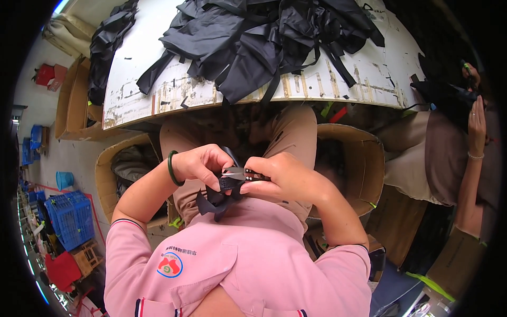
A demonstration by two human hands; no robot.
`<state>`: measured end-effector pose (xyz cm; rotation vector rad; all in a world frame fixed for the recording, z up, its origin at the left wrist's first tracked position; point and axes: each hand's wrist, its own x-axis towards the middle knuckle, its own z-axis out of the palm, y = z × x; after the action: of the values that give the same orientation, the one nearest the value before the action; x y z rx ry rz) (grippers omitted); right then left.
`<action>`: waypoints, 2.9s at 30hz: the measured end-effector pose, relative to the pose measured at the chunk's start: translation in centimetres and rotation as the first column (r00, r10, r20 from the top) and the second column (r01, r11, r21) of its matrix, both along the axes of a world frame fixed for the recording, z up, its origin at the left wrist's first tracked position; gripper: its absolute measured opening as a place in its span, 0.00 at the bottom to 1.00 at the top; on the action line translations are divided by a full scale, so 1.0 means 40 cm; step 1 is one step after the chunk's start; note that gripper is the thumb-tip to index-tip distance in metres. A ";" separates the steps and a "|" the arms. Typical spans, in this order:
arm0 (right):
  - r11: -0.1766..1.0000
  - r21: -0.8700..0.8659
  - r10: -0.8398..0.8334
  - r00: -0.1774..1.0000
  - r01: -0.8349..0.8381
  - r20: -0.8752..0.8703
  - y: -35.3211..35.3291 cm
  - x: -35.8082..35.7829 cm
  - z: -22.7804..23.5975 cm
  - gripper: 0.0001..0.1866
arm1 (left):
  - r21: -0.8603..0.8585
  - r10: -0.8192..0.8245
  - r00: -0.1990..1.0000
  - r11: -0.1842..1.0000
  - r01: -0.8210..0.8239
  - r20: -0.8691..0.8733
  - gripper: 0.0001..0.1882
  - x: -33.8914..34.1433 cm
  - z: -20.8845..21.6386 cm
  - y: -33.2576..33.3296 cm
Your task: Trimming and inspecting black fabric components at a manufacturing workbench.
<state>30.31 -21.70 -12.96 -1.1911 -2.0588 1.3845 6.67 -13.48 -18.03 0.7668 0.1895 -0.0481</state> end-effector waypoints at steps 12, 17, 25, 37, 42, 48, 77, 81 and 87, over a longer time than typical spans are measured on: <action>0.860 0.407 -0.375 0.922 0.308 0.095 -0.042 -0.052 0.008 0.17 | 0.258 0.663 0.744 0.707 -0.658 0.081 0.06 0.029 0.022 -0.064; 0.934 0.083 -0.351 0.935 0.347 0.049 -0.038 -0.038 0.018 0.17 | 0.358 0.645 0.747 0.667 -0.653 0.160 0.06 0.030 0.027 -0.062; 0.919 0.261 -0.337 0.933 0.297 0.127 -0.042 -0.043 0.010 0.16 | 0.418 0.627 0.763 0.658 -0.627 0.158 0.04 0.036 0.027 -0.068; 0.845 -0.024 -0.534 0.842 0.534 -0.074 -0.037 -0.028 -0.013 0.13 | 0.451 0.663 0.739 0.628 -0.635 0.118 0.05 0.034 0.032 -0.069; 0.797 -0.357 -0.599 0.716 0.488 -0.359 -0.022 -0.045 -0.016 0.21 | 0.417 0.658 0.741 0.641 -0.644 0.134 0.05 0.053 0.029 -0.066; 0.767 -0.345 -0.639 0.697 0.541 -0.326 -0.028 0.002 -0.031 0.09 | 0.497 0.513 0.847 0.705 -0.506 0.135 0.05 0.117 0.027 -0.077; 0.753 -0.438 -0.650 0.448 0.492 -0.615 0.109 0.053 -0.108 0.24 | 0.841 0.406 0.752 -0.084 -0.535 0.519 0.10 0.052 0.156 -0.035; 0.810 -0.517 -0.577 0.535 0.278 -0.617 0.186 -0.063 -0.112 0.20 | 0.865 0.228 0.835 -0.098 -0.492 0.501 0.10 0.085 0.083 -0.117; 0.844 -0.392 -0.535 0.612 0.365 -0.583 0.151 -0.074 -0.076 0.06 | 0.836 0.231 0.849 0.183 -0.518 0.476 0.08 0.024 0.039 -0.145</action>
<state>27.34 -15.64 -15.99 -0.9819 -1.0050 1.5162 7.64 -19.27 -16.45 1.9558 0.1540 0.7493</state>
